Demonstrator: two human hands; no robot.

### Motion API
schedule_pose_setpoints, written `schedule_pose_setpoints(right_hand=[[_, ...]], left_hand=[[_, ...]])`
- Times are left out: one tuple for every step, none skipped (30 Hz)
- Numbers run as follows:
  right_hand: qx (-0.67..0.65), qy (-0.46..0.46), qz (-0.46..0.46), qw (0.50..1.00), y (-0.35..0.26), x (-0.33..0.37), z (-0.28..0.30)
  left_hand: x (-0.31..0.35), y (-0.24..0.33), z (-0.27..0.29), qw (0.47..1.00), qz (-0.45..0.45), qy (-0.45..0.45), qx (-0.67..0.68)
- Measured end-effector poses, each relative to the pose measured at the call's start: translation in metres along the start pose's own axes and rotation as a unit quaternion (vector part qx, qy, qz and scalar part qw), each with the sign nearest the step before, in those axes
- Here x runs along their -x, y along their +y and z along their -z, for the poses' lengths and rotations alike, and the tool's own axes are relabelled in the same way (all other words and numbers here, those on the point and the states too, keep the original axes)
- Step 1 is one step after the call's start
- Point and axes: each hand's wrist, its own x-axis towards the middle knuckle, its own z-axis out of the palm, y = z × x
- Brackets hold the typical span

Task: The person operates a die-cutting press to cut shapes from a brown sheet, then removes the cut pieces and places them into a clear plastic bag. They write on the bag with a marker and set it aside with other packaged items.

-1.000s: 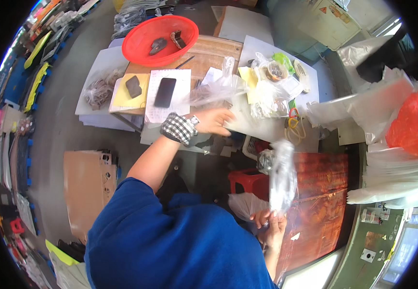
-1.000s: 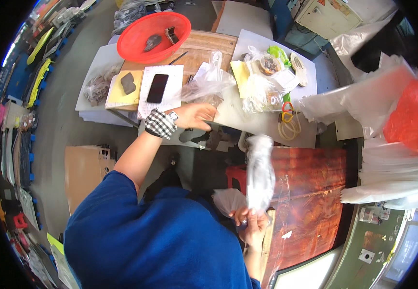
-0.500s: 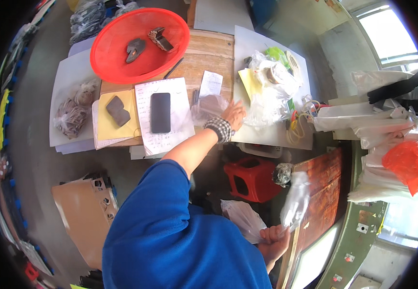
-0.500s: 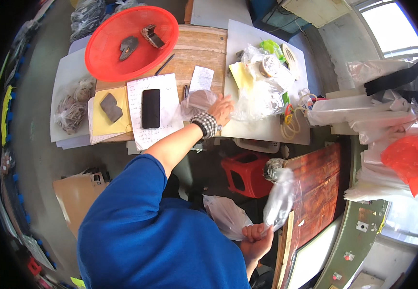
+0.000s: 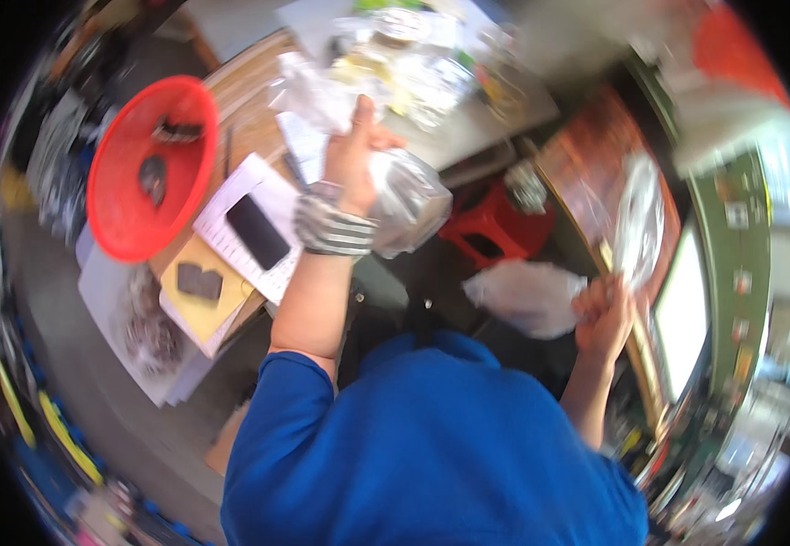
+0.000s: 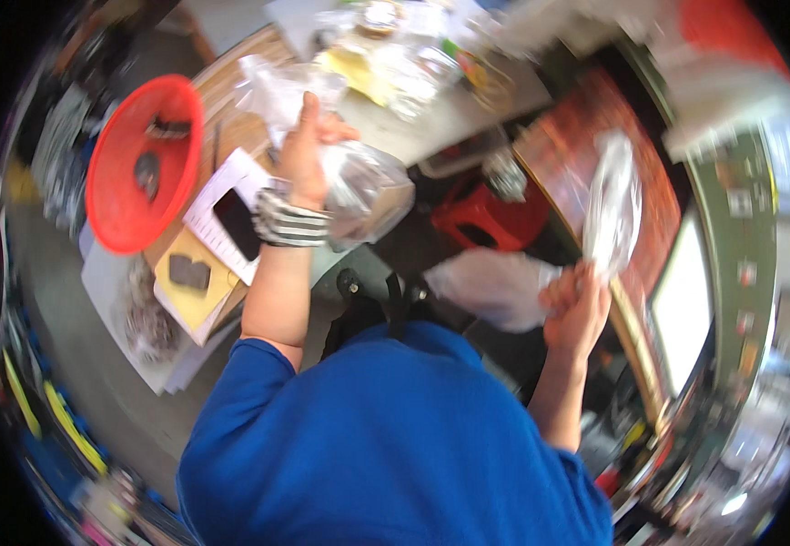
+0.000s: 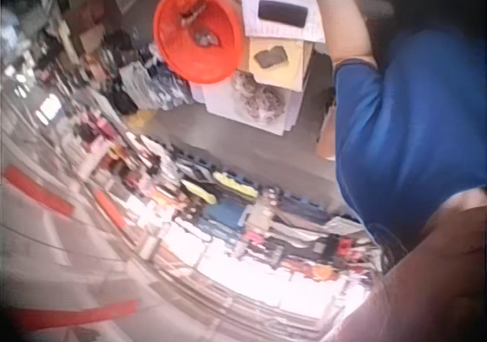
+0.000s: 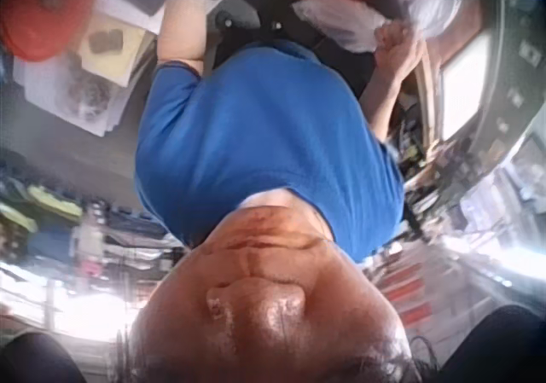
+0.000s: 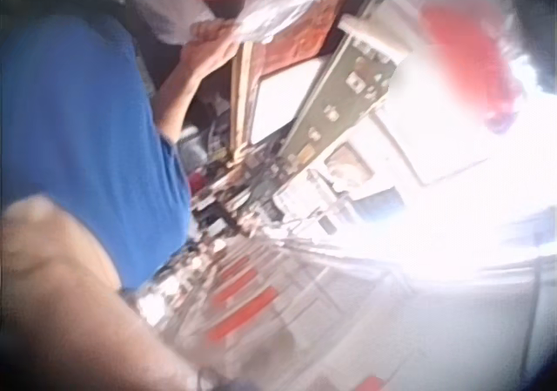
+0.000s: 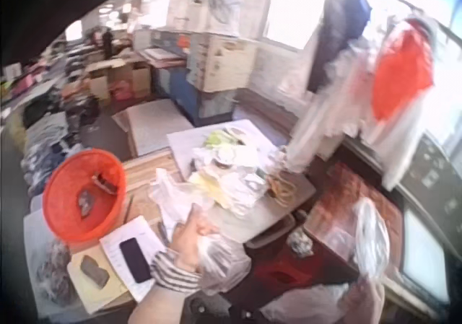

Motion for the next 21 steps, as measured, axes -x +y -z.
schedule_pose_setpoints(right_hand=[[-0.040, -0.015, 0.015, 0.999, -0.007, -0.004, 0.007], [-0.056, -0.002, 0.014, 0.998, -0.015, -0.009, 0.016], [-0.099, -0.040, 0.025, 0.994, -0.023, -0.015, 0.024], [-0.118, -0.045, 0.020, 0.992, -0.030, -0.021, 0.033], [-0.155, -0.060, 0.023, 0.986, -0.035, -0.027, 0.040], [-0.155, -0.077, 0.021, 0.985, -0.040, -0.034, 0.048], [-0.157, -0.082, 0.023, 0.984, -0.045, -0.041, 0.056], [-0.174, -0.090, 0.022, 0.980, -0.049, -0.050, 0.065], [-0.170, -0.115, 0.032, 0.978, -0.055, -0.058, 0.074], [-0.156, -0.143, 0.023, 0.977, -0.062, -0.066, 0.085], [-0.149, -0.161, 0.018, 0.975, -0.068, -0.076, 0.096], [-0.123, -0.194, 0.019, 0.973, -0.073, -0.085, 0.106], [-0.100, -0.218, 0.024, 0.970, -0.077, -0.096, 0.116], [-0.062, -0.205, 0.024, 0.976, -0.081, -0.108, 0.126], [-0.044, -0.204, 0.021, 0.978, -0.082, -0.121, 0.135], [0.018, -0.191, 0.029, 0.981, -0.082, -0.136, 0.143], [0.066, -0.191, 0.055, 0.978, -0.081, -0.150, 0.152], [0.209, -0.166, 0.097, 0.959, -0.075, -0.162, 0.160], [0.327, -0.157, 0.180, 0.914, -0.069, -0.171, 0.168], [0.301, -0.180, 0.247, 0.903, -0.058, -0.179, 0.171], [0.413, -0.181, 0.364, 0.815, -0.054, -0.196, 0.175]], left_hand=[[-0.002, 0.007, -0.008, 0.998, 0.046, -0.049, -0.001], [0.002, 0.011, -0.015, 0.976, 0.114, -0.093, 0.161], [0.004, 0.016, -0.023, 0.908, 0.202, -0.141, 0.339], [0.011, 0.016, -0.034, 0.902, 0.208, -0.165, 0.342], [0.018, 0.018, -0.046, 0.905, 0.215, -0.163, 0.328], [0.025, 0.019, -0.060, 0.918, 0.208, -0.176, 0.289], [0.034, 0.017, -0.078, 0.921, 0.201, -0.205, 0.261], [0.042, 0.015, -0.097, 0.930, 0.188, -0.230, 0.216], [0.049, 0.012, -0.117, 0.935, 0.173, -0.256, 0.175], [0.057, 0.006, -0.137, 0.936, 0.142, -0.291, 0.137], [0.064, -0.001, -0.157, 0.940, 0.105, -0.312, 0.095], [0.071, -0.014, -0.178, 0.942, 0.062, -0.327, 0.035], [0.077, -0.031, -0.199, 0.941, 0.014, -0.336, -0.027], [0.081, -0.048, -0.220, 0.935, -0.034, -0.343, -0.089], [0.083, -0.068, -0.241, 0.916, -0.060, -0.388, -0.079], [0.084, -0.088, -0.262, 0.898, -0.099, -0.411, -0.118], [0.084, -0.108, -0.283, 0.874, -0.147, -0.433, -0.162], [0.085, -0.125, -0.300, 0.809, -0.259, -0.438, -0.294], [0.087, -0.143, -0.318, 0.732, -0.358, -0.434, -0.385], [0.089, -0.160, -0.338, 0.678, -0.440, -0.443, -0.388], [0.090, -0.175, -0.356, 0.645, -0.512, -0.456, -0.336]])
